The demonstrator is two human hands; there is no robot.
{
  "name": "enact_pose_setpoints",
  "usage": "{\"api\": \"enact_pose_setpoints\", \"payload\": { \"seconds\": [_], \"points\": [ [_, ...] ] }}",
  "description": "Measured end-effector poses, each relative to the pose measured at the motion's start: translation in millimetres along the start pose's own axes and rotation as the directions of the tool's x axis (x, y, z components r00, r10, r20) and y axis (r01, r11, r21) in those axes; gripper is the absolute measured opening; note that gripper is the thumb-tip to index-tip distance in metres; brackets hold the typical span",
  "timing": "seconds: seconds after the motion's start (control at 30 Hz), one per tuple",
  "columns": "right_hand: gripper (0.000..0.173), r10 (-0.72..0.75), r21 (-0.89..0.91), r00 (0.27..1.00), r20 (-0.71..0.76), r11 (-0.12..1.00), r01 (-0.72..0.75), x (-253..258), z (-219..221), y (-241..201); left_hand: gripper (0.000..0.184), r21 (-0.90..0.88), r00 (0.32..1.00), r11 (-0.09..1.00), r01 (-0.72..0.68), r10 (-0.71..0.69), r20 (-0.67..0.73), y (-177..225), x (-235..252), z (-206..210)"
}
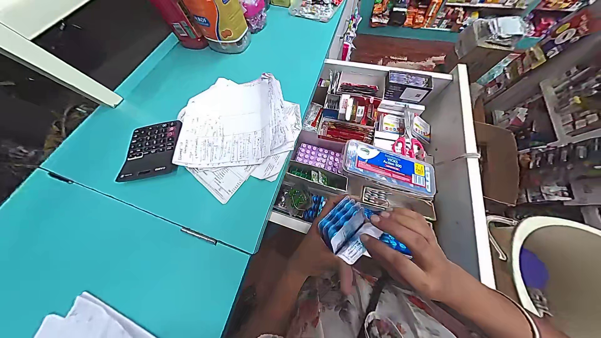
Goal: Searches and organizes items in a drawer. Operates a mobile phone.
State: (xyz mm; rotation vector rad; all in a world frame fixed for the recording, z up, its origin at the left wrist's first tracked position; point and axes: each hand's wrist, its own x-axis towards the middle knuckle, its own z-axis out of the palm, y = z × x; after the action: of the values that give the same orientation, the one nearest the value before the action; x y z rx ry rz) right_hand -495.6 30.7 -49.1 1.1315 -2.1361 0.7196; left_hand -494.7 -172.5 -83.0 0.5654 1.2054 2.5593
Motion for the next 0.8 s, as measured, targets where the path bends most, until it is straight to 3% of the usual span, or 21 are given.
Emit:
{"api": "enact_pose_setpoints", "payload": {
  "seconds": [0.07, 0.13, 0.43, 0.5, 0.57, 0.63, 0.67, 0.73, 0.8],
  "points": [
    [0.019, -0.031, -0.010, 0.999, -0.019, 0.999, 0.030, 1.4, -2.2, -3.6, 0.108, -0.141, 0.996, 0.989, 0.050, -0.060, -0.067, 0.0, -4.2, 6.5],
    [0.014, -0.040, 0.005, 0.999, -0.026, 0.999, 0.040, 1.6, -3.3, -5.3, 0.101, -0.253, 0.998, 0.966, 0.055, -0.060, -0.012, -10.8, -9.9, 0.3],
    [0.012, -0.070, 0.026, 0.997, -0.038, 0.997, 0.071, 1.0, -4.7, -6.6, 0.096, -0.311, 0.996, 0.946, 0.091, -0.090, 0.017, -9.2, -8.8, 3.1],
    [0.018, 0.021, 0.055, 1.000, -0.018, 0.998, -0.020, 1.8, -4.6, -6.8, 0.095, -0.292, 0.988, 0.948, 0.124, -0.145, -0.050, -8.2, -12.6, 2.8],
    [0.038, 0.266, 0.188, 0.959, 0.102, 0.941, -0.281, 5.1, -8.0, -5.4, 0.087, -0.299, 0.972, 0.942, 0.154, -0.198, -0.123, -7.4, -16.6, 2.6],
    [0.072, 0.436, 0.417, 0.851, 0.292, 0.743, -0.523, 9.1, -14.0, 6.5, 0.091, -0.193, 0.979, 0.972, 0.134, -0.160, -0.128, -8.1, -10.0, 3.2],
    [0.079, 0.454, 0.506, 0.800, 0.393, 0.619, -0.600, 10.0, -18.6, 14.6, 0.101, -0.102, 0.989, 0.988, 0.118, -0.126, -0.076, -9.3, -0.7, 5.3],
    [0.070, 0.402, 0.590, 0.764, 0.505, 0.486, -0.645, 10.4, -30.1, 29.9, 0.112, 0.113, 0.997, 0.992, 0.049, -0.055, 0.054, -8.7, 22.4, 10.8],
    [0.056, 0.379, 0.552, 0.771, 0.511, 0.543, -0.633, 9.6, -45.2, 44.8, 0.105, 0.429, 0.993, 0.903, -0.008, -0.043, 0.109, -3.6, 39.1, 8.0]
  ]
}}
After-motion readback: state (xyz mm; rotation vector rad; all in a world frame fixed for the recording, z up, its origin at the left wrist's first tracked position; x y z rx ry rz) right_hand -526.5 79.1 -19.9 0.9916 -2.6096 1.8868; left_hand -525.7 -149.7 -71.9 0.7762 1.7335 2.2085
